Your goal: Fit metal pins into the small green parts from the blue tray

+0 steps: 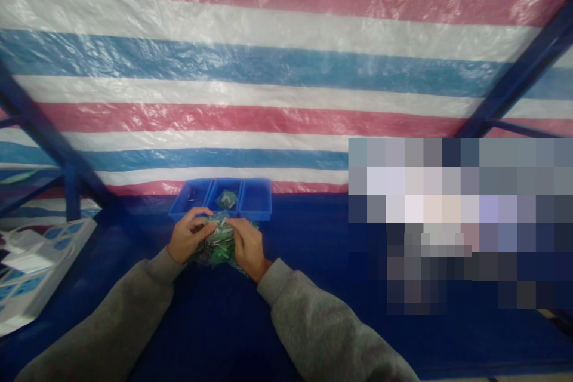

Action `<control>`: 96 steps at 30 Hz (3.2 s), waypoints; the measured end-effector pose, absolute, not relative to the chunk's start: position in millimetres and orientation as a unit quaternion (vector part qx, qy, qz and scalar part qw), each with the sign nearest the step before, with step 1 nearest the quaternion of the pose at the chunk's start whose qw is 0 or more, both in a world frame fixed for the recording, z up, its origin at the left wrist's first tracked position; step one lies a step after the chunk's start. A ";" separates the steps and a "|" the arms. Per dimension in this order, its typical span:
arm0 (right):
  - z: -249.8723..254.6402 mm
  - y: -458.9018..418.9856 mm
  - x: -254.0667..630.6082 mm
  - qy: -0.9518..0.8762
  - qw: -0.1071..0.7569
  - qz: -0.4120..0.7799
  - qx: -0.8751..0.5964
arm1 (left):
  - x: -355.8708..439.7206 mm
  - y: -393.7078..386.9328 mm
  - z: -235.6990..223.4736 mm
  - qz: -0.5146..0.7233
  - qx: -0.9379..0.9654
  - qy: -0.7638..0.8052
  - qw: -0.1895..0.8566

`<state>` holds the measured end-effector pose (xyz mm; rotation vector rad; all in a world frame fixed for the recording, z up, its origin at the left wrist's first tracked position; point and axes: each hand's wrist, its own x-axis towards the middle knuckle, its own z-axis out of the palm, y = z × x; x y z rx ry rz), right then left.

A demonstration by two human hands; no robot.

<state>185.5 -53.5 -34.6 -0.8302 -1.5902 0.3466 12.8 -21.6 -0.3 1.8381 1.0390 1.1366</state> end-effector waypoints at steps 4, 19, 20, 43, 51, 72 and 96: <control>-33.5 -52.4 187.0 -0.704 0.607 0.133 -0.343 | 12.4 -19.6 -1.4 0.447 0.684 0.389 0.426; -34.9 -51.3 185.4 -0.666 0.613 0.145 -0.400 | 11.8 -21.8 6.5 0.383 0.833 0.332 0.220; -33.5 -51.8 185.8 -0.663 0.613 0.149 -0.404 | 12.0 -21.5 5.4 0.386 0.828 0.341 0.219; -36.3 -50.1 185.7 -0.643 0.626 0.120 -0.425 | 11.8 -23.3 2.0 0.350 0.808 0.369 0.297; -35.5 -50.6 185.4 -0.632 0.635 0.117 -0.429 | 11.3 -25.3 5.9 0.344 0.819 0.343 0.306; -35.4 -51.0 185.6 -0.673 0.628 0.111 -0.376 | 16.2 -25.0 -3.3 0.445 0.675 0.365 0.462; -30.7 -54.3 185.2 -0.700 0.568 0.149 -0.407 | 11.5 -23.8 2.2 0.403 0.794 0.406 0.204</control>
